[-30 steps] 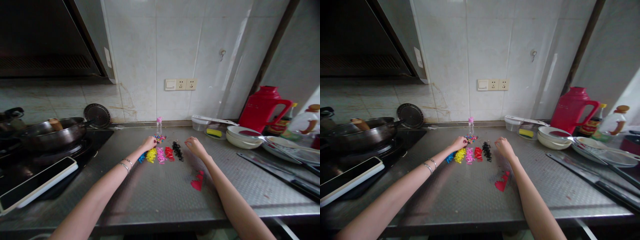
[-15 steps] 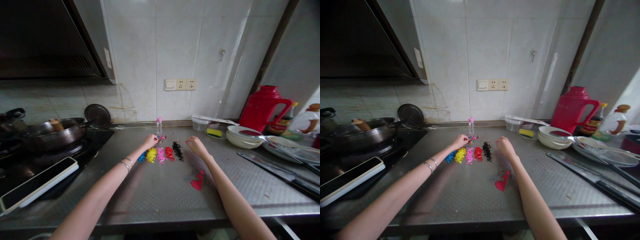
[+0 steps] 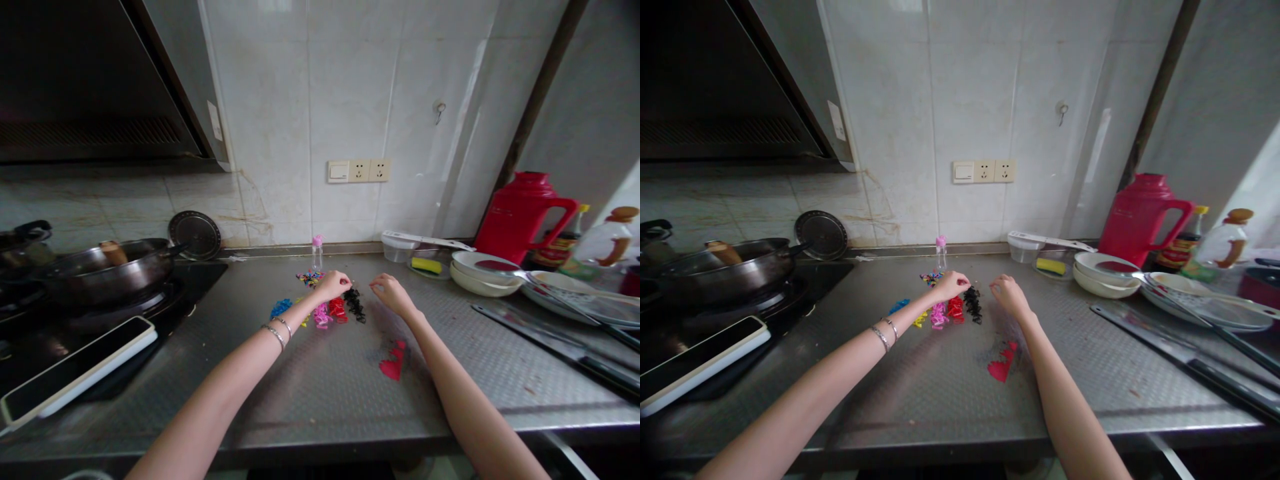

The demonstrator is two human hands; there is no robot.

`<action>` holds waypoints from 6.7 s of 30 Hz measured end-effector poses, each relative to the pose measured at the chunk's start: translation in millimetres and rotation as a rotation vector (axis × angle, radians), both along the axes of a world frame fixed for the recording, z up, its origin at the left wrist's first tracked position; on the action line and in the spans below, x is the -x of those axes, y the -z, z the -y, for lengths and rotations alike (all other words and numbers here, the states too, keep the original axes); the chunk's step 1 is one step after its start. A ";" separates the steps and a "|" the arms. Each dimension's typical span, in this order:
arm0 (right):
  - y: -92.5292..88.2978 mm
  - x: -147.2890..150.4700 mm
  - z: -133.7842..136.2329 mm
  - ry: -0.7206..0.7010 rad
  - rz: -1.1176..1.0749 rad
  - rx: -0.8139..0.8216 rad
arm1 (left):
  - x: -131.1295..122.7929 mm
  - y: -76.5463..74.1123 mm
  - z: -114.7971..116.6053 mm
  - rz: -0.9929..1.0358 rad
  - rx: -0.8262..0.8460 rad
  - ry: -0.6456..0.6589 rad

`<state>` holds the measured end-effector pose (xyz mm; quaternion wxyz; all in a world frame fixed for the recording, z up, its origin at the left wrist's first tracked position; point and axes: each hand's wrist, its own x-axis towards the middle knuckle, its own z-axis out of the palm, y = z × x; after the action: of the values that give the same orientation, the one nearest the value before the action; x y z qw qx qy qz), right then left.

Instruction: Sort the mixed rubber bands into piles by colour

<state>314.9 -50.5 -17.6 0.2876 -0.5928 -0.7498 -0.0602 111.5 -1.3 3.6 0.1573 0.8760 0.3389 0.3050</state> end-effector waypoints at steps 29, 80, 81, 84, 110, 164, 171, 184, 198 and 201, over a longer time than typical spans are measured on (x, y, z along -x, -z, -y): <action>-22.5 52.2 -1.5 -0.179 -0.021 0.062 | 216.2 42.3 -44.8 0.543 0.198 -0.638; -21.5 95.5 -27.9 -0.054 0.071 0.140 | 217.1 44.1 -41.4 0.476 0.198 -0.672; -19.7 87.3 -26.0 -0.046 0.049 0.137 | 217.2 44.1 -41.4 0.471 0.193 -0.672; -13.7 64.0 -20.4 -0.021 -0.015 0.126 | 217.0 44.7 -41.6 0.464 0.197 -0.670; -1.4 50.2 -9.8 0.015 -0.012 0.125 | 127.5 1.2 -45.1 -0.099 0.017 -0.302; 0.0 48.7 -3.5 0.055 0.050 0.145 | 97.7 7.5 -21.3 -0.082 0.160 -0.066; 0.7 47.2 -4.1 0.059 0.050 0.145 | 135.2 20.9 -36.5 0.187 0.288 -0.269; -5.7 53.2 0.8 0.059 0.059 0.160 | 171.5 40.3 -32.8 0.506 0.253 -0.520; -21.1 107.4 -26.1 -0.004 0.120 0.257 | 171.4 37.0 -26.3 0.503 0.261 -0.547; -22.4 122.9 -36.0 -0.014 0.160 0.291 | 171.3 36.5 -24.9 0.507 0.268 -0.550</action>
<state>192.0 -14.5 4.8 0.1384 -0.6165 -0.7751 0.0042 -59.8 23.6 -32.9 0.2612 0.6211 0.5483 0.4953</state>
